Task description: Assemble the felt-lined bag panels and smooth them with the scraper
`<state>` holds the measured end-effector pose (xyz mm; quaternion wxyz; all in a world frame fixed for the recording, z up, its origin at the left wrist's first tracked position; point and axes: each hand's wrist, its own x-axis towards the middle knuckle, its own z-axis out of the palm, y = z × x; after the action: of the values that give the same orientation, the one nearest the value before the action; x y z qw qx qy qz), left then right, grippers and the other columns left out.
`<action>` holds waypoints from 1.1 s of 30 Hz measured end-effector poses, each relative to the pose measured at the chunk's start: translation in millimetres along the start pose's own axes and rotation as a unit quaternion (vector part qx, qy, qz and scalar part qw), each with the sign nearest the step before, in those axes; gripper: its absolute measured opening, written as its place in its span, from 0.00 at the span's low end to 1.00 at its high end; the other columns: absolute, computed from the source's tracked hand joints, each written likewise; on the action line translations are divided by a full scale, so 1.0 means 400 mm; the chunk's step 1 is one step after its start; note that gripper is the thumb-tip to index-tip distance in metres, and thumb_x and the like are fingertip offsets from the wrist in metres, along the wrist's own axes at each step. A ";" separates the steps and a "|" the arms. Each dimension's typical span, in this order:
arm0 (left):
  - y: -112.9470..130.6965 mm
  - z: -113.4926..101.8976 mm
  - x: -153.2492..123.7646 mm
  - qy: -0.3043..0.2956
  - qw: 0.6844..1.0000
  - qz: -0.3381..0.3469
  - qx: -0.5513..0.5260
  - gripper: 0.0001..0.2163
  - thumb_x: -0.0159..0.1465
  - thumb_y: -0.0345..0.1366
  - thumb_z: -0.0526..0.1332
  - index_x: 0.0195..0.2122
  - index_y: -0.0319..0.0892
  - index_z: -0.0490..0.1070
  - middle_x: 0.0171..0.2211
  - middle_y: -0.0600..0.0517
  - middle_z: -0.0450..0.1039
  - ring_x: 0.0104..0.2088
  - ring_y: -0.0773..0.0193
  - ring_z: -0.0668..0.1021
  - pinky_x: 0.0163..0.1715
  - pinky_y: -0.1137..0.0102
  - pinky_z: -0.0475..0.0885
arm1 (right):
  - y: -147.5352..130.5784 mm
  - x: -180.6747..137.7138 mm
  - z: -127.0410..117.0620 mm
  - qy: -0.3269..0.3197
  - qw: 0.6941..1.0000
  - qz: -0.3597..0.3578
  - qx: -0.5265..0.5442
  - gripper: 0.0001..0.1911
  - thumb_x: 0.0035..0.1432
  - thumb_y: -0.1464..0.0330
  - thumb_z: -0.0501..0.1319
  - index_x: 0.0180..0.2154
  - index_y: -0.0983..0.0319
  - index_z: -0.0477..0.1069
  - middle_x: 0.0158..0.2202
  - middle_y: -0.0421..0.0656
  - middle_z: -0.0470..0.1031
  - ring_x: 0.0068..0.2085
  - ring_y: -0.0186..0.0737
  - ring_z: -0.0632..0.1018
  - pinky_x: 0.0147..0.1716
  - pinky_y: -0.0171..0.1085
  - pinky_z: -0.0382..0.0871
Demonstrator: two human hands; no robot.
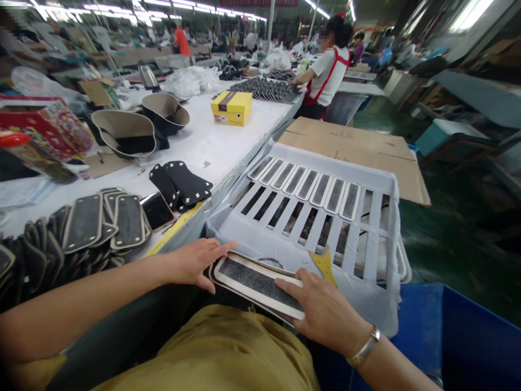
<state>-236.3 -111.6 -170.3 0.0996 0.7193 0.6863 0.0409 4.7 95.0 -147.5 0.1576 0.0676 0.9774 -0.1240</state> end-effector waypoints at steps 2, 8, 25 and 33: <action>0.020 0.011 -0.025 0.028 0.999 0.026 0.015 0.32 0.53 0.50 0.64 0.54 0.40 0.58 0.44 0.45 0.67 0.44 0.56 0.68 0.43 0.65 0.61 | -0.003 0.004 0.001 -0.005 1.000 0.000 -0.001 0.35 0.44 0.68 0.61 0.57 0.50 0.59 0.42 0.46 0.64 0.40 0.45 0.70 0.42 0.43 0.63; 0.092 0.080 -0.041 0.054 0.992 0.087 0.076 0.06 0.65 0.30 0.50 0.32 0.40 0.65 0.31 0.51 0.68 0.34 0.62 0.68 0.35 0.66 0.61 | -0.020 0.016 0.003 0.003 0.999 -0.013 -0.032 0.33 0.46 0.61 0.63 0.56 0.51 0.60 0.40 0.47 0.63 0.38 0.45 0.69 0.40 0.44 0.62; 0.192 0.109 0.052 0.050 0.989 0.141 0.018 0.14 0.62 0.33 0.54 0.50 0.42 0.62 0.53 0.45 0.63 0.46 0.55 0.69 0.42 0.62 0.67 | -0.075 -0.008 0.012 0.011 0.995 0.012 -0.103 0.35 0.43 0.58 0.66 0.54 0.54 0.62 0.41 0.51 0.66 0.40 0.52 0.69 0.38 0.46 0.62; 0.247 0.113 0.066 0.011 0.983 0.124 0.135 0.12 0.63 0.34 0.53 0.48 0.38 0.64 0.53 0.38 0.63 0.42 0.53 0.71 0.34 0.63 0.68 | -0.024 -0.032 -0.020 -0.006 0.990 0.009 0.138 0.42 0.44 0.57 0.64 0.59 0.60 0.53 0.49 0.52 0.67 0.48 0.51 0.70 0.48 0.47 0.62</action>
<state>-129.2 -93.1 -196.8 -0.0119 0.8054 0.5917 -0.0315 12.9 86.9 -134.0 0.1539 0.0971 0.9493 -0.2565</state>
